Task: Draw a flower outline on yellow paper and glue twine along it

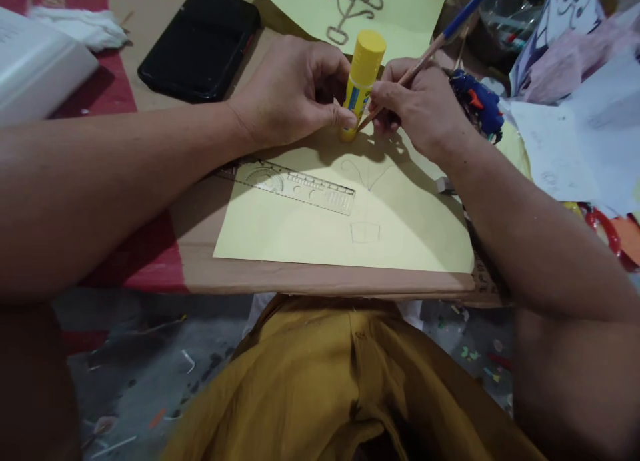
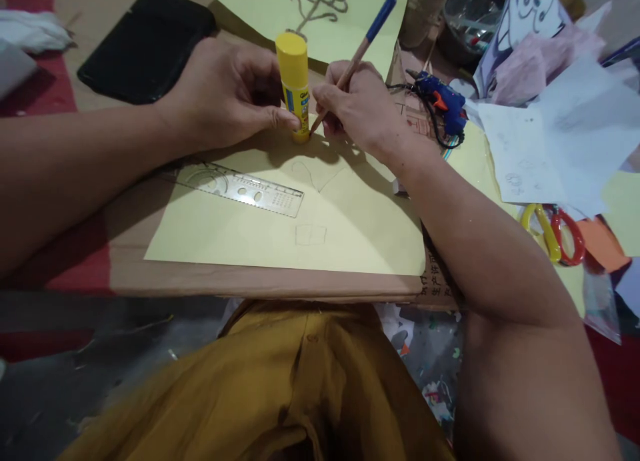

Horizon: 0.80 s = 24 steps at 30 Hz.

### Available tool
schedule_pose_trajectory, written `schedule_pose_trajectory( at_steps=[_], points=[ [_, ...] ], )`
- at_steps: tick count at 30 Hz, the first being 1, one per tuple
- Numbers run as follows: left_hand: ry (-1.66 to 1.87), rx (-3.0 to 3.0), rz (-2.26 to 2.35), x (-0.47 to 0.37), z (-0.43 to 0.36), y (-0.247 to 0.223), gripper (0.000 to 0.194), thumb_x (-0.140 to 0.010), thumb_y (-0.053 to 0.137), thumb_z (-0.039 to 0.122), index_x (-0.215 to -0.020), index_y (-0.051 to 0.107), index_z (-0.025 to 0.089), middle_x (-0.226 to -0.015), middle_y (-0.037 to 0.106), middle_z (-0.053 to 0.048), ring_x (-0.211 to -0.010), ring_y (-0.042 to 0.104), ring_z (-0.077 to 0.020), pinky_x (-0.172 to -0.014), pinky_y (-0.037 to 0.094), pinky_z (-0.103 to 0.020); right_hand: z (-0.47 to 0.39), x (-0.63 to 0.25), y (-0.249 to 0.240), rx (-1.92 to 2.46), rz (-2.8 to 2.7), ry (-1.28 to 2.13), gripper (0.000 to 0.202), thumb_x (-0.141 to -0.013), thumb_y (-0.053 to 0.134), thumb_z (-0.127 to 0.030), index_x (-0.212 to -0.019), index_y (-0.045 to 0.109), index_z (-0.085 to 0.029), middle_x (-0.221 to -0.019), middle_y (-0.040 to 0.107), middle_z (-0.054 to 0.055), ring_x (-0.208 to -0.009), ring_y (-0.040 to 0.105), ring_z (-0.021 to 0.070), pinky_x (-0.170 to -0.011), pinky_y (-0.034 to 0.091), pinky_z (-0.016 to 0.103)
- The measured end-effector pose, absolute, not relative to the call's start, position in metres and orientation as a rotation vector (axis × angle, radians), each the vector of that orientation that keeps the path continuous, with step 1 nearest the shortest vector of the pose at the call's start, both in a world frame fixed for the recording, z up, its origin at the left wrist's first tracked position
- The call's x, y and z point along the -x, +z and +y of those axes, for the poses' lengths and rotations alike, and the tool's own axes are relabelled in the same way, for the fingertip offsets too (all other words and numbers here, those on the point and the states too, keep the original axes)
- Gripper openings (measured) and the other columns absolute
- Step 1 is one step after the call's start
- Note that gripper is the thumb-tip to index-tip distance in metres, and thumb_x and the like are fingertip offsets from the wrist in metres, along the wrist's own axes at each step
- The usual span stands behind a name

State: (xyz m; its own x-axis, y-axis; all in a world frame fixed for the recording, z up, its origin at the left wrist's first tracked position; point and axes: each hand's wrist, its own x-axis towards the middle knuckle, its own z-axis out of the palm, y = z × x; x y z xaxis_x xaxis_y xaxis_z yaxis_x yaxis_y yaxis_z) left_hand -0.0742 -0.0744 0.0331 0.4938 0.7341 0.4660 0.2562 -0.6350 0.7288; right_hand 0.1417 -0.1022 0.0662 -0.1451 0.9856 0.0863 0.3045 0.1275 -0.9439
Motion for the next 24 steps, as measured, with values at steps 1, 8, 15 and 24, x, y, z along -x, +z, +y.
schedule_pose_trajectory(
  at_steps=[1, 8, 15, 24],
  points=[
    [1.044, -2.157, 0.828, 0.074, -0.074, 0.033, 0.027, -0.081, 0.094, 0.007, -0.106, 0.089, 0.014, -0.097, 0.086, -0.007, -0.082, 0.073, -0.0176, -0.072, 0.049, -0.029, -0.108, -0.144, 0.064, 1.282, -1.609, 1.003, 0.044, -0.100, 0.059, 0.003, -0.064, 0.058, -0.023, -0.052, 0.062, -0.005, -0.044, 0.055, 0.0084, -0.048, 0.040, 0.022],
    [1.067, -2.085, 0.847, 0.069, -0.071, 0.032, 0.029, -0.075, 0.097, -0.003, -0.095, 0.085, 0.013, -0.088, 0.081, -0.003, -0.075, 0.066, -0.0135, -0.068, 0.043, -0.028, -0.161, -0.163, 0.056, 1.119, -1.901, 0.582, 0.027, -0.111, 0.073, -0.027, -0.086, 0.063, -0.029, -0.078, 0.076, -0.001, -0.069, 0.068, 0.0166, -0.066, 0.055, 0.032],
    [1.031, -2.062, 0.798, 0.065, -0.070, 0.034, 0.032, -0.076, 0.093, -0.011, -0.095, 0.084, 0.012, -0.086, 0.080, -0.001, -0.075, 0.065, -0.0113, -0.068, 0.043, -0.026, -0.168, -0.154, 0.048, 1.197, -2.097, 0.467, 0.030, -0.110, 0.071, -0.054, -0.092, 0.069, -0.031, -0.084, 0.076, 0.004, -0.080, 0.071, 0.0255, -0.082, 0.063, 0.045],
    [0.975, -2.102, 0.977, 0.061, -0.084, 0.053, 0.032, -0.076, 0.094, -0.015, -0.094, 0.082, 0.009, -0.073, 0.064, 0.008, -0.068, 0.052, -0.0065, -0.069, 0.037, -0.026, -0.160, -0.149, 0.036, 1.090, -2.258, 0.230, 0.033, -0.114, 0.057, -0.057, -0.099, 0.069, -0.031, -0.095, 0.078, 0.007, -0.090, 0.074, 0.0292, -0.090, 0.063, 0.051]
  ],
)
